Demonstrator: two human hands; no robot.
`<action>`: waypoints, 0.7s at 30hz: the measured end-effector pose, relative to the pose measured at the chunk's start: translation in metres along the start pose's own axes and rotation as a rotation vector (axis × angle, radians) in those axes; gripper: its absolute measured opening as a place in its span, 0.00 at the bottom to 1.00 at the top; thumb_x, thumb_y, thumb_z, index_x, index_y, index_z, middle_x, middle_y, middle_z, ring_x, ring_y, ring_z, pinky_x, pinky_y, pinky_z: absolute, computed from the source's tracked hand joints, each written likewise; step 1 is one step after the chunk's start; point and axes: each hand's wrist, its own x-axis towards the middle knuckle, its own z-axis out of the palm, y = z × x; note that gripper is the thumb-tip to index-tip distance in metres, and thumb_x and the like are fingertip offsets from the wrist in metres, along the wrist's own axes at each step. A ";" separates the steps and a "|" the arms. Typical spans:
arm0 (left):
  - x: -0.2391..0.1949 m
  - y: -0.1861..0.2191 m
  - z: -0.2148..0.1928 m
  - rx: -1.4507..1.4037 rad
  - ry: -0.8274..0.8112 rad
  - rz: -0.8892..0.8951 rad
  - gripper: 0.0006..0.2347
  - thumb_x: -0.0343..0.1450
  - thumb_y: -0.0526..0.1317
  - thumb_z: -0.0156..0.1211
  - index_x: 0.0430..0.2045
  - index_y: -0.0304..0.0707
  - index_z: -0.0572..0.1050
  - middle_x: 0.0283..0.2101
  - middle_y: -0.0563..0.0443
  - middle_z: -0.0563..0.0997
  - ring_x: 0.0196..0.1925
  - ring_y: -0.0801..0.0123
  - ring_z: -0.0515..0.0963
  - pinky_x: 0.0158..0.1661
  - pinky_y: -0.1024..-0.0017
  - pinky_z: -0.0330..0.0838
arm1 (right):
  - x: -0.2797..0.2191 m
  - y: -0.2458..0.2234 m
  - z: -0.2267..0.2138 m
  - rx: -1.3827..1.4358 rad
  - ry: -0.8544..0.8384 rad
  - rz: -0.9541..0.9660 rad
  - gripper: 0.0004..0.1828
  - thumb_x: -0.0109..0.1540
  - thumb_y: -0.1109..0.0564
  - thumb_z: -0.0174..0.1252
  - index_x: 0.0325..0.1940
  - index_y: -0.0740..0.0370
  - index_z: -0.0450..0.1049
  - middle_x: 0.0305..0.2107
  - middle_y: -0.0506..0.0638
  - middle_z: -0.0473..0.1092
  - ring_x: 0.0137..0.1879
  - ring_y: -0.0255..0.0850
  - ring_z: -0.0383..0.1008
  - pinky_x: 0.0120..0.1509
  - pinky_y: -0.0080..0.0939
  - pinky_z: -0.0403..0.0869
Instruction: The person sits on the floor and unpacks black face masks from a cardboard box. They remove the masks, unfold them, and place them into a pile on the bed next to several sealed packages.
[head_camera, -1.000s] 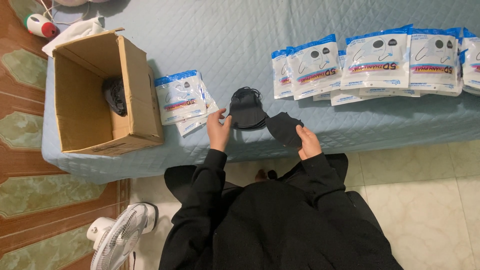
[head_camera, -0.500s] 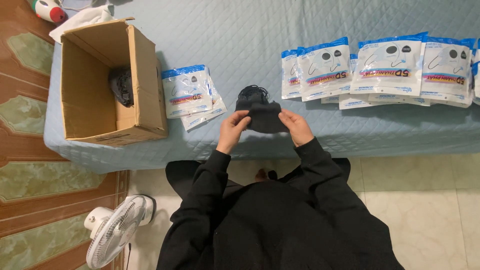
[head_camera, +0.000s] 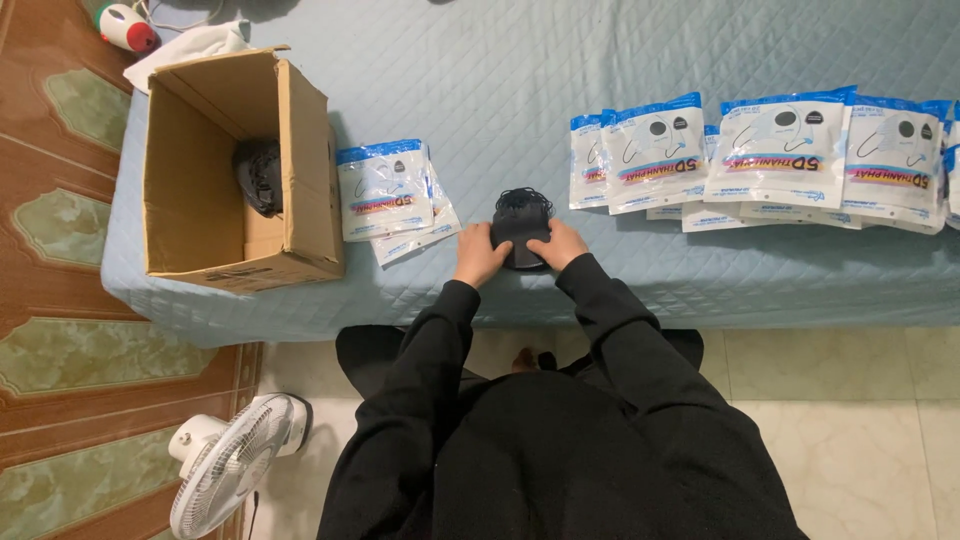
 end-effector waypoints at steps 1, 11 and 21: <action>-0.004 0.003 -0.001 0.000 0.001 0.003 0.25 0.68 0.52 0.66 0.52 0.31 0.72 0.47 0.38 0.74 0.53 0.44 0.74 0.53 0.54 0.72 | 0.000 0.003 0.001 0.000 0.003 0.000 0.48 0.62 0.33 0.60 0.75 0.67 0.57 0.64 0.65 0.66 0.72 0.56 0.65 0.73 0.57 0.66; -0.056 0.064 -0.056 -0.404 0.064 0.253 0.36 0.70 0.39 0.63 0.71 0.28 0.50 0.66 0.19 0.63 0.70 0.25 0.59 0.67 0.34 0.53 | -0.018 0.007 0.022 0.120 0.172 -0.395 0.25 0.61 0.56 0.60 0.57 0.67 0.62 0.53 0.67 0.63 0.67 0.64 0.58 0.73 0.61 0.59; -0.073 0.048 -0.065 -0.654 0.107 -0.183 0.26 0.76 0.62 0.52 0.57 0.40 0.70 0.53 0.31 0.78 0.59 0.39 0.76 0.57 0.48 0.73 | -0.033 -0.009 0.023 0.325 0.043 -0.354 0.21 0.70 0.38 0.56 0.50 0.57 0.76 0.36 0.56 0.78 0.48 0.48 0.77 0.52 0.51 0.73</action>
